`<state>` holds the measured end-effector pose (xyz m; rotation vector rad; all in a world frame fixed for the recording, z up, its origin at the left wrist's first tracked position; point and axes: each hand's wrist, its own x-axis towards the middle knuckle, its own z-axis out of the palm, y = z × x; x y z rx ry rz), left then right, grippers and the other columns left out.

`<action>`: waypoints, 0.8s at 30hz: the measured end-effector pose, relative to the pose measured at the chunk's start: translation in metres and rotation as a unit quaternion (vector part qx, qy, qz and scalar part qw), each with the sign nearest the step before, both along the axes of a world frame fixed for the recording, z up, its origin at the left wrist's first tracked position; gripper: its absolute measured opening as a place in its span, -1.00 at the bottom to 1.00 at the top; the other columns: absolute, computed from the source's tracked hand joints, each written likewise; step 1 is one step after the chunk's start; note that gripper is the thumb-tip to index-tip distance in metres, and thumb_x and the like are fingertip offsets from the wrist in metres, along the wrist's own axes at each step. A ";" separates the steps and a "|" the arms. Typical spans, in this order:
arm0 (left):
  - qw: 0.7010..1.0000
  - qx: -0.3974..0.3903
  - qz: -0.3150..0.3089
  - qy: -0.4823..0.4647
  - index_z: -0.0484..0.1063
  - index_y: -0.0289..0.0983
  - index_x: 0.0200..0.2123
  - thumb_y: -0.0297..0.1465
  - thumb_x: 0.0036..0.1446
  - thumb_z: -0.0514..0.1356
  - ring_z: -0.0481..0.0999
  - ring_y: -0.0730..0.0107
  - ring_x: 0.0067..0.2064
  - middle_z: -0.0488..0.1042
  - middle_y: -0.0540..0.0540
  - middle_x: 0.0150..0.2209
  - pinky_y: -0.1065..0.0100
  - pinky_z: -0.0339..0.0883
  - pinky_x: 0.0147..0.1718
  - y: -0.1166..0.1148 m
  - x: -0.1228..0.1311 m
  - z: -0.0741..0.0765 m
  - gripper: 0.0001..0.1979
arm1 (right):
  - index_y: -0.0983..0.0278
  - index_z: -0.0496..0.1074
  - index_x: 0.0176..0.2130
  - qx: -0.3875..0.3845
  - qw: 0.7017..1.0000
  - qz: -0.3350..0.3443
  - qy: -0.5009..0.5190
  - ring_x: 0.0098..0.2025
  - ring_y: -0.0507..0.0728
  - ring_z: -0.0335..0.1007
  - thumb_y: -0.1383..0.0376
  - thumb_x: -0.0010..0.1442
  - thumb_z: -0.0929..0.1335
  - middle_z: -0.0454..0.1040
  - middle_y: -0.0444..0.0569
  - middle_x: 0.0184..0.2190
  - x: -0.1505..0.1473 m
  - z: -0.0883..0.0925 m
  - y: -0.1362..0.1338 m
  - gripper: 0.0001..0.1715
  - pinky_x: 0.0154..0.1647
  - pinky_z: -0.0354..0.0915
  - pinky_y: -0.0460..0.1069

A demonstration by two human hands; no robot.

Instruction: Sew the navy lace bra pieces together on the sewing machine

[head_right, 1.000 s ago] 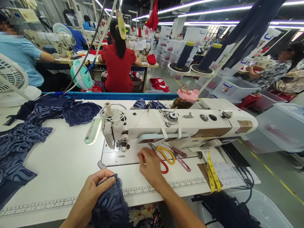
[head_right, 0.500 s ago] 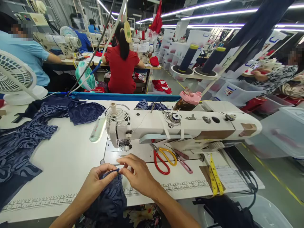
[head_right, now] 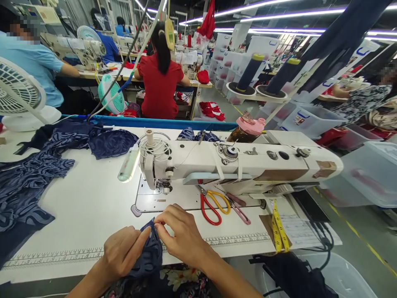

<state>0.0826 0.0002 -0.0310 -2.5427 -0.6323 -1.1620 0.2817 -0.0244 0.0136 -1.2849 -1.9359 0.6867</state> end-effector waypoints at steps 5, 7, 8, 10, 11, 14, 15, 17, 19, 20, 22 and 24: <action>0.999 0.023 -0.009 -0.028 0.45 -0.47 -0.16 -0.66 0.11 0.14 0.25 0.46 -0.55 0.33 0.00 -0.57 0.35 0.04 -0.58 0.000 0.000 -0.006 -0.79 | 0.21 0.38 -0.34 -0.053 0.998 0.001 0.017 -0.31 0.04 0.31 0.42 0.24 0.29 0.38 -0.13 -0.41 0.000 -0.004 0.000 -0.86 -0.27 0.22 -0.06; 0.999 0.022 -0.019 -0.032 0.45 -0.49 -0.17 -0.67 0.09 0.15 0.24 0.45 -0.55 0.33 -0.01 -0.57 0.35 0.04 -0.58 -0.001 0.000 -0.006 -0.79 | 0.21 0.38 -0.33 -0.057 0.998 0.000 0.018 -0.30 0.04 0.31 0.43 0.22 0.30 0.38 -0.14 -0.40 0.001 -0.002 0.001 -0.86 -0.27 0.21 -0.06; 0.999 0.022 -0.023 -0.032 0.45 -0.51 -0.17 -0.68 0.09 0.15 0.24 0.45 -0.55 0.33 -0.02 -0.57 0.35 0.03 -0.59 -0.001 0.000 -0.006 -0.79 | 0.21 0.38 -0.33 -0.057 0.998 0.001 0.016 -0.29 0.04 0.30 0.44 0.21 0.31 0.38 -0.14 -0.40 0.002 -0.001 0.002 -0.86 -0.27 0.20 -0.06; 0.999 0.021 -0.031 -0.033 0.45 -0.52 -0.17 -0.68 0.08 0.15 0.24 0.44 -0.55 0.33 -0.03 -0.56 0.34 0.02 -0.59 -0.001 0.000 -0.004 -0.78 | 0.20 0.37 -0.33 -0.062 0.998 0.009 0.010 -0.30 0.04 0.30 0.46 0.18 0.32 0.37 -0.16 -0.40 0.003 0.002 0.003 -0.85 -0.27 0.18 -0.07; 0.999 0.021 -0.034 -0.032 0.46 -0.52 -0.17 -0.68 0.09 0.15 0.24 0.44 -0.55 0.33 -0.03 -0.56 0.34 0.02 -0.59 -0.001 0.000 -0.004 -0.78 | 0.20 0.37 -0.34 -0.066 0.998 0.013 0.007 -0.31 0.03 0.30 0.47 0.16 0.33 0.37 -0.17 -0.41 0.003 0.003 0.004 -0.84 -0.28 0.18 -0.08; 0.998 0.023 -0.044 -0.026 0.46 -0.52 -0.18 -0.67 0.10 0.14 0.24 0.43 -0.55 0.32 -0.03 -0.56 0.34 0.02 -0.58 -0.001 0.000 -0.003 -0.79 | 0.21 0.31 -0.39 -0.064 0.997 0.025 -0.022 -0.34 0.02 0.26 0.49 0.12 0.31 0.33 -0.19 -0.45 0.002 0.003 0.004 -0.82 -0.32 0.13 -0.08; 0.998 0.021 -0.047 -0.026 0.46 -0.52 -0.18 -0.67 0.10 0.14 0.23 0.43 -0.55 0.31 -0.03 -0.57 0.34 0.02 -0.58 -0.001 0.000 -0.003 -0.80 | 0.22 0.28 -0.40 -0.052 0.998 0.028 -0.037 -0.35 0.02 0.24 0.50 0.11 0.30 0.31 -0.19 -0.45 0.000 0.001 0.004 -0.82 -0.32 0.12 -0.07; 0.998 0.015 -0.050 -0.027 0.46 -0.52 -0.19 -0.67 0.10 0.14 0.23 0.43 -0.54 0.31 -0.03 -0.57 0.34 0.01 -0.58 -0.001 0.001 -0.005 -0.81 | 0.22 0.22 -0.41 -0.020 0.998 0.032 -0.058 -0.36 0.03 0.20 0.51 0.07 0.27 0.28 -0.19 -0.45 -0.004 -0.003 0.003 -0.81 -0.33 0.09 -0.06; 0.998 0.009 -0.050 -0.034 0.45 -0.53 -0.18 -0.68 0.10 0.14 0.22 0.42 -0.53 0.31 -0.03 -0.57 0.34 0.00 -0.57 -0.001 0.001 -0.007 -0.80 | 0.22 0.16 -0.41 -0.012 0.999 0.021 -0.041 -0.37 0.03 0.16 0.50 0.05 0.24 0.24 -0.18 -0.45 -0.006 -0.009 0.003 -0.81 -0.35 0.07 -0.05; 0.998 0.008 -0.050 -0.040 0.45 -0.53 -0.17 -0.69 0.10 0.14 0.22 0.42 -0.53 0.31 -0.04 -0.57 0.34 -0.01 -0.56 -0.001 0.000 -0.009 -0.79 | 0.21 0.14 -0.40 -0.028 1.000 0.007 -0.011 -0.39 0.03 0.14 0.48 0.06 0.23 0.21 -0.18 -0.46 -0.006 -0.012 0.003 -0.82 -0.38 0.07 -0.06; 0.998 0.009 -0.048 -0.049 0.44 -0.54 -0.16 -0.70 0.10 0.14 0.21 0.42 -0.52 0.31 -0.04 -0.57 0.33 -0.02 -0.56 -0.002 0.000 -0.011 -0.78 | 0.20 0.11 -0.40 -0.082 0.993 -0.041 0.072 -0.45 0.02 0.09 0.44 0.13 0.20 0.14 -0.20 -0.49 -0.001 -0.016 0.004 -0.85 -0.45 0.05 -0.08; 0.997 0.011 -0.049 -0.052 0.44 -0.54 -0.16 -0.70 0.09 0.15 0.20 0.43 -0.52 0.30 -0.04 -0.57 0.33 -0.03 -0.56 -0.002 0.000 -0.012 -0.79 | 0.19 0.11 -0.39 -0.127 0.978 -0.088 0.143 -0.49 0.01 0.04 0.38 0.23 0.17 0.09 -0.22 -0.51 0.007 -0.018 0.005 -0.85 -0.50 0.04 -0.09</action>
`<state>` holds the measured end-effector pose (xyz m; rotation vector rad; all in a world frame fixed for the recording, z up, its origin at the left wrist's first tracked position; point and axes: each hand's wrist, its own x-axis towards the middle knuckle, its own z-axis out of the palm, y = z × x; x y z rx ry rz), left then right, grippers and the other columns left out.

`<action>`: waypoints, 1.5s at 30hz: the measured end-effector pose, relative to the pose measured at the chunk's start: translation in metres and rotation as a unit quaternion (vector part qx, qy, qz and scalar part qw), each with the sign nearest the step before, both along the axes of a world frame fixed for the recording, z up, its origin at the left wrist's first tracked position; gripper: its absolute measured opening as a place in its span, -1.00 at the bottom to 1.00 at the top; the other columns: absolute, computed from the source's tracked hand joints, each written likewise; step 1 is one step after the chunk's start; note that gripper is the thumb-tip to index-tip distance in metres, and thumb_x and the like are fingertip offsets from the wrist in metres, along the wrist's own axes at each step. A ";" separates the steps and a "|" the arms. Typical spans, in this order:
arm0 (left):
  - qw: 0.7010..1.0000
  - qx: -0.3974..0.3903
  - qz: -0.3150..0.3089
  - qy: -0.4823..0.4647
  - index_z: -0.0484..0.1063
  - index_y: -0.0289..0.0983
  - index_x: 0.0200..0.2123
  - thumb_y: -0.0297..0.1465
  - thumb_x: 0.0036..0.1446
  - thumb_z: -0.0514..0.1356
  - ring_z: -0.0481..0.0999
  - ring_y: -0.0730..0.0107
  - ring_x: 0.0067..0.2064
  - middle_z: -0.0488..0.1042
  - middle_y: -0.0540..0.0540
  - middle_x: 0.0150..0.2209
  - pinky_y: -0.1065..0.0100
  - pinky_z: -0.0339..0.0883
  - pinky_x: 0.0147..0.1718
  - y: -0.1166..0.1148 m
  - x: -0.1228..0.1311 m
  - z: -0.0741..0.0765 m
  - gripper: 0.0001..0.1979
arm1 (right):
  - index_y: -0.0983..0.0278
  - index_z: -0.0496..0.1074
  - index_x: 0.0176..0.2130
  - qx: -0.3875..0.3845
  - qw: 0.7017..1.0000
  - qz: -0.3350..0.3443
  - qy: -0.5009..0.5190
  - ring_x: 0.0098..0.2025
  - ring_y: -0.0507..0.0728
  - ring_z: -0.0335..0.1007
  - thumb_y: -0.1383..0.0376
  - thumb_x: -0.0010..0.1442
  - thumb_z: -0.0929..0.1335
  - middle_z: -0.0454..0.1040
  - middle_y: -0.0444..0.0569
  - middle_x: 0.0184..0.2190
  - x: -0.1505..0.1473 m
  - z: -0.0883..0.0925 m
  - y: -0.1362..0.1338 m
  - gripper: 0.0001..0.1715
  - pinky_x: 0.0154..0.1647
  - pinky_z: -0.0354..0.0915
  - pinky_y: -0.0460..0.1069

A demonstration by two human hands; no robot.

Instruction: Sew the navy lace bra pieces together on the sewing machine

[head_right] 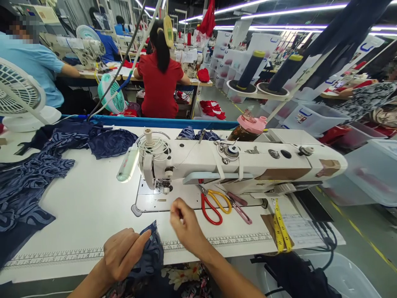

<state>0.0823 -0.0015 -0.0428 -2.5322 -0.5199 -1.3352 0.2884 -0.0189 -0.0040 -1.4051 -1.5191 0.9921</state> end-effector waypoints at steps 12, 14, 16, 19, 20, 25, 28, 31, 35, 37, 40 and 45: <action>1.000 -0.001 -0.011 0.008 0.46 -0.54 -0.17 -0.70 0.08 0.15 0.22 0.41 -0.52 0.31 -0.05 -0.57 0.33 -0.03 -0.56 0.002 0.000 0.000 -0.78 | 0.19 0.36 -0.22 0.124 0.975 0.125 -0.138 -0.22 0.09 0.30 0.42 0.27 0.31 0.42 -0.09 -0.29 0.009 0.008 -0.003 -0.88 -0.14 0.18 0.03; 1.000 -0.005 -0.014 0.013 0.45 -0.54 -0.17 -0.69 0.08 0.15 0.21 0.42 -0.53 0.30 -0.04 -0.57 0.33 -0.03 -0.57 0.001 0.000 0.000 -0.78 | 0.20 0.31 -0.29 0.129 0.971 0.120 -0.163 -0.26 0.08 0.27 0.46 0.23 0.28 0.39 -0.12 -0.34 0.007 0.006 -0.002 -0.85 -0.14 0.15 0.04; 1.000 -0.007 -0.014 0.015 0.45 -0.53 -0.17 -0.70 0.09 0.14 0.20 0.42 -0.53 0.29 -0.03 -0.57 0.33 -0.04 -0.56 0.001 0.001 0.000 -0.79 | 0.21 0.24 -0.35 0.131 0.973 0.109 -0.155 -0.30 0.07 0.23 0.49 0.18 0.26 0.34 -0.14 -0.39 0.005 0.004 -0.002 -0.82 -0.17 0.14 0.03; 1.000 -0.010 -0.002 0.005 0.45 -0.51 -0.18 -0.70 0.11 0.14 0.18 0.45 -0.53 0.28 -0.01 -0.58 0.34 -0.05 -0.55 0.001 0.003 0.000 -0.79 | 0.21 0.19 -0.40 0.114 0.988 0.066 -0.080 -0.33 0.07 0.19 0.49 0.16 0.24 0.27 -0.15 -0.43 0.005 0.005 -0.003 -0.81 -0.26 0.14 -0.01; 1.000 -0.012 0.003 0.000 0.44 -0.51 -0.18 -0.70 0.11 0.14 0.18 0.46 -0.53 0.27 0.00 -0.58 0.34 -0.06 -0.55 0.002 0.003 -0.001 -0.80 | 0.21 0.18 -0.41 0.097 0.993 0.054 -0.048 -0.34 0.06 0.19 0.47 0.16 0.25 0.25 -0.15 -0.43 0.006 0.007 -0.004 -0.81 -0.29 0.15 -0.02; 1.000 -0.011 0.013 0.001 0.44 -0.46 -0.14 -0.68 0.12 0.12 0.19 0.48 -0.53 0.27 0.02 -0.57 0.35 -0.03 -0.55 0.002 0.003 -0.007 -0.77 | 0.21 0.27 -0.36 0.020 0.998 0.062 0.019 -0.31 0.07 0.21 0.31 0.33 0.24 0.28 -0.11 -0.38 0.018 0.014 -0.008 -0.81 -0.28 0.17 -0.02; 1.000 -0.009 0.003 0.007 0.43 -0.47 -0.14 -0.68 0.10 0.14 0.20 0.46 -0.54 0.29 0.01 -0.57 0.34 -0.02 -0.56 0.002 0.003 -0.007 -0.76 | 0.20 0.30 -0.24 -0.045 0.995 0.087 0.008 -0.26 0.08 0.21 0.15 0.37 0.24 0.30 -0.09 -0.30 0.018 0.012 -0.004 -0.81 -0.31 0.18 -0.04; 1.000 -0.009 -0.004 0.007 0.43 -0.49 -0.14 -0.70 0.09 0.14 0.21 0.43 -0.53 0.30 0.00 -0.58 0.33 -0.03 -0.55 0.001 0.005 -0.006 -0.76 | 0.20 0.23 -0.29 -0.070 0.991 0.110 -0.012 -0.32 0.06 0.18 0.13 0.36 0.25 0.27 -0.14 -0.36 0.008 0.005 -0.001 -0.77 -0.36 0.16 -0.06; 0.997 -0.074 0.009 -0.012 0.43 -0.44 -0.13 -0.70 0.11 0.16 0.17 0.45 -0.54 0.26 0.03 -0.57 0.34 -0.04 -0.56 -0.003 0.009 -0.004 -0.76 | 0.21 0.11 -0.36 0.040 0.989 0.075 -0.125 -0.34 0.09 0.14 0.28 0.38 0.15 0.25 -0.12 -0.39 -0.014 0.000 -0.009 -0.78 -0.31 0.14 0.00; 0.985 -0.163 0.012 -0.047 0.43 -0.37 -0.18 -0.68 0.15 0.15 0.17 0.47 -0.54 0.25 0.04 -0.55 0.37 0.01 -0.57 -0.006 0.014 -0.002 -0.80 | 0.21 0.10 -0.35 0.135 0.969 0.075 -0.194 -0.33 0.11 0.14 0.36 0.34 0.14 0.26 -0.08 -0.38 -0.023 -0.002 -0.014 -0.82 -0.29 0.12 0.03; 0.953 -0.287 0.007 -0.101 0.39 -0.29 -0.28 -0.61 0.22 0.11 0.19 0.52 -0.56 0.25 0.06 -0.52 0.44 0.08 -0.59 -0.011 0.019 0.005 -0.86 | 0.22 0.12 -0.37 0.271 0.919 0.066 -0.279 -0.37 0.13 0.13 0.44 0.27 0.16 0.25 -0.08 -0.44 -0.021 -0.008 -0.009 -0.82 -0.32 0.04 0.05; 0.934 -0.332 0.054 -0.123 0.38 -0.25 -0.35 -0.55 0.22 0.17 0.15 0.56 -0.60 0.15 0.12 -0.56 0.47 0.06 -0.62 -0.011 0.017 0.011 -0.89 | 0.23 0.18 -0.41 0.259 0.885 -0.094 -0.376 -0.39 0.14 0.13 0.46 0.33 0.16 0.29 -0.06 -0.47 0.019 -0.018 0.012 -0.73 -0.29 0.04 0.07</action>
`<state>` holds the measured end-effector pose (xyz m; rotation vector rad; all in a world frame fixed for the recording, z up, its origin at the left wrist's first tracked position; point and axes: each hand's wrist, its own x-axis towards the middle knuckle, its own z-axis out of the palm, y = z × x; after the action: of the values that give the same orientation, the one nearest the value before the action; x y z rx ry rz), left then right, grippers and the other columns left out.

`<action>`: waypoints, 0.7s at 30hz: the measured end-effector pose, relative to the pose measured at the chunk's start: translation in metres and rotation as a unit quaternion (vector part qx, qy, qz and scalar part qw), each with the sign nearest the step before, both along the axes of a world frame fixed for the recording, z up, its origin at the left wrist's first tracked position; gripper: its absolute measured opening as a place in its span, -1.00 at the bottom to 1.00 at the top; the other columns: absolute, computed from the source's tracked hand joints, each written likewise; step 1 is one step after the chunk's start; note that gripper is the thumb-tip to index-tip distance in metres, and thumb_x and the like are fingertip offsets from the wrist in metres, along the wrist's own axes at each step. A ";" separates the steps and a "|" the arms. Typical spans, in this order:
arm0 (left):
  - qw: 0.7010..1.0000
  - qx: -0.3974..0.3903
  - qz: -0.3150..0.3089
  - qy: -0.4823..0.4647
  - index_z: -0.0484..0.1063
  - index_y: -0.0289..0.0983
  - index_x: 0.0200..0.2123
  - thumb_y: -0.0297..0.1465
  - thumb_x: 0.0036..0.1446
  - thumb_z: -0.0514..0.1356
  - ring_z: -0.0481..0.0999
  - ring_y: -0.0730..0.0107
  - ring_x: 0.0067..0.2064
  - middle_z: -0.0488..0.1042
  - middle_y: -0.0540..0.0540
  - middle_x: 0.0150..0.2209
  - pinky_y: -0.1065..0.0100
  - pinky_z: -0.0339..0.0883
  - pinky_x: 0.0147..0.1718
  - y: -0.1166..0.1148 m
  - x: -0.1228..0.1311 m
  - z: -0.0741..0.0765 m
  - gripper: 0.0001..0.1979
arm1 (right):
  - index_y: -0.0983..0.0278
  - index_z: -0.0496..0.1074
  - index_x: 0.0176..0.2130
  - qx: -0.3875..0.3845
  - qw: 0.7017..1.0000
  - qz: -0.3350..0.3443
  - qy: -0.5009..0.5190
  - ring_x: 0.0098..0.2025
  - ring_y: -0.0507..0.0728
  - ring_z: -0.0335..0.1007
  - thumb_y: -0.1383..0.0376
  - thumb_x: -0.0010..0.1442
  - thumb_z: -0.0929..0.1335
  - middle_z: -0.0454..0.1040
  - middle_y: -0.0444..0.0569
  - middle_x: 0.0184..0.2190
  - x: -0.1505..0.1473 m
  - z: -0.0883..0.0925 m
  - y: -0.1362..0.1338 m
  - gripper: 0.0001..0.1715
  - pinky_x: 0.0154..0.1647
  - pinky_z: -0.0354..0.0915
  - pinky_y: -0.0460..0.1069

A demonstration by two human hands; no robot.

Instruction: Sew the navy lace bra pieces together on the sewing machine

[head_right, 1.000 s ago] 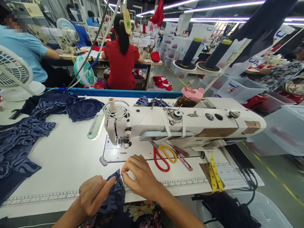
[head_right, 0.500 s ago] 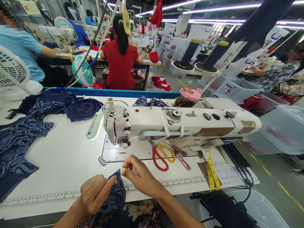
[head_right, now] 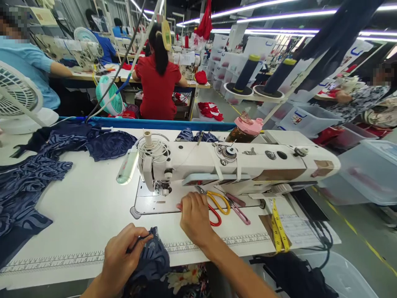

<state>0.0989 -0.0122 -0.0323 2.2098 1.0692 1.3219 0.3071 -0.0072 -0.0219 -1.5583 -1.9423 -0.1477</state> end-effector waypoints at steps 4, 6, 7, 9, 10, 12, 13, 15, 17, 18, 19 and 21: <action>1.000 -0.024 -0.006 -0.004 0.40 -0.24 -0.35 -0.52 0.22 0.18 0.18 0.55 -0.58 0.16 0.12 -0.56 0.48 0.09 -0.58 0.000 0.000 -0.003 -0.90 | 0.25 0.34 -0.20 -0.176 0.962 0.122 0.169 -0.22 0.14 0.30 0.36 0.40 0.14 0.42 0.00 -0.26 0.007 0.016 -0.005 -0.77 -0.18 0.20 0.04; 0.996 -0.083 -0.016 -0.017 0.40 -0.23 -0.39 -0.46 0.22 0.19 0.22 0.53 -0.55 0.19 0.10 -0.55 0.49 0.14 -0.55 -0.003 0.001 -0.006 -0.89 | 0.21 0.38 -0.04 -0.287 0.899 0.203 0.259 -0.10 0.12 0.35 0.31 0.38 0.21 0.45 0.00 -0.11 -0.002 0.024 -0.009 -0.78 -0.16 0.26 -0.01; 0.991 -0.128 -0.023 -0.020 0.39 -0.23 -0.39 -0.42 0.22 0.20 0.25 0.52 -0.52 0.23 0.09 -0.53 0.49 0.17 -0.53 -0.003 0.000 -0.006 -0.89 | 0.20 0.40 -0.05 -0.331 0.870 0.218 0.293 -0.12 0.11 0.37 0.29 0.34 0.26 0.47 -0.03 -0.12 -0.008 0.026 -0.010 -0.79 -0.20 0.28 -0.03; 0.965 -0.255 -0.060 -0.010 0.39 -0.24 -0.36 -0.34 0.20 0.20 0.31 0.49 -0.49 0.30 0.07 -0.50 0.48 0.22 -0.51 0.003 -0.009 -0.005 -0.88 | 0.23 0.46 -0.19 -0.381 0.834 0.202 0.344 -0.27 0.06 0.38 0.29 0.26 0.33 0.50 -0.10 -0.30 -0.019 0.024 -0.008 -0.89 -0.30 0.27 -0.08; 0.942 -0.322 -0.091 0.005 0.39 -0.25 -0.34 -0.30 0.20 0.19 0.34 0.48 -0.49 0.33 0.06 -0.50 0.48 0.23 -0.52 0.010 -0.017 -0.001 -0.86 | 0.24 0.45 -0.27 -0.387 0.827 0.180 0.367 -0.34 0.04 0.36 0.29 0.25 0.34 0.48 -0.14 -0.39 -0.024 0.020 -0.006 -0.91 -0.34 0.26 -0.09; 0.894 -0.414 -0.162 0.061 0.40 -0.27 -0.35 -0.25 0.21 0.16 0.35 0.47 -0.51 0.34 0.07 -0.52 0.49 0.20 -0.56 0.034 -0.034 0.011 -0.80 | 0.26 0.42 -0.32 -0.381 0.818 0.143 0.406 -0.43 0.00 0.34 0.29 0.24 0.32 0.43 -0.17 -0.46 -0.033 0.012 0.001 -0.89 -0.44 0.25 -0.12; 0.893 -0.405 -0.173 0.095 0.39 -0.27 -0.42 -0.25 0.21 0.14 0.35 0.48 -0.53 0.34 0.07 -0.56 0.49 0.18 -0.57 0.050 -0.042 0.020 -0.76 | 0.25 0.41 -0.30 -0.375 0.818 0.132 0.416 -0.46 -0.01 0.34 0.29 0.24 0.31 0.41 -0.18 -0.47 -0.038 0.007 0.006 -0.91 -0.49 0.24 -0.13; 0.922 -0.290 -0.144 0.214 0.42 -0.26 -0.45 -0.32 0.17 0.19 0.40 0.46 -0.49 0.40 0.07 -0.53 0.48 0.19 -0.52 0.084 -0.050 0.039 -0.82 | 0.25 0.38 -0.26 -0.343 0.848 0.122 0.386 -0.50 -0.02 0.36 0.33 0.23 0.30 0.40 -0.20 -0.49 -0.048 -0.001 0.016 -0.95 -0.54 0.23 -0.15; 0.939 -0.087 -0.078 0.324 0.42 -0.26 -0.45 -0.41 0.17 0.16 0.42 0.42 -0.48 0.41 0.06 -0.51 0.45 0.19 -0.52 0.109 -0.045 0.053 -0.85 | 0.24 0.36 -0.24 -0.269 0.914 0.116 0.280 -0.49 -0.02 0.37 0.40 0.22 0.29 0.39 -0.22 -0.49 -0.058 -0.007 0.026 -0.90 -0.49 0.26 -0.15; 0.942 -0.050 -0.045 0.329 0.42 -0.29 -0.43 -0.49 0.20 0.08 0.44 0.39 -0.45 0.40 0.02 -0.49 0.43 0.21 -0.48 0.115 -0.039 0.055 -0.82 | 0.24 0.37 -0.24 -0.226 0.942 0.110 0.220 -0.47 -0.01 0.36 0.43 0.22 0.28 0.40 -0.21 -0.48 -0.062 -0.010 0.030 -0.87 -0.44 0.27 -0.13; 0.943 -0.023 -0.027 0.331 0.42 -0.31 -0.38 -0.56 0.23 -0.02 0.45 0.38 -0.41 0.40 -0.02 -0.46 0.40 0.24 -0.43 0.116 -0.032 0.053 -0.75 | 0.24 0.38 -0.24 -0.191 0.961 0.103 0.170 -0.45 0.00 0.35 0.45 0.22 0.26 0.40 -0.18 -0.46 -0.064 -0.012 0.033 -0.85 -0.40 0.27 -0.11; 0.944 0.010 -0.013 0.329 0.42 -0.33 -0.34 -0.63 0.24 -0.12 0.48 0.32 -0.34 0.42 -0.08 -0.40 0.32 0.32 -0.35 0.107 -0.018 0.037 -0.67 | 0.25 0.39 -0.27 -0.156 0.977 0.092 0.116 -0.39 0.05 0.33 0.46 0.25 0.24 0.40 -0.11 -0.40 -0.064 -0.015 0.035 -0.82 -0.34 0.26 -0.07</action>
<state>0.0808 0.0944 0.0048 2.7477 1.2233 0.5666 0.2429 0.0274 -0.0372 -1.4981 -1.9748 0.4188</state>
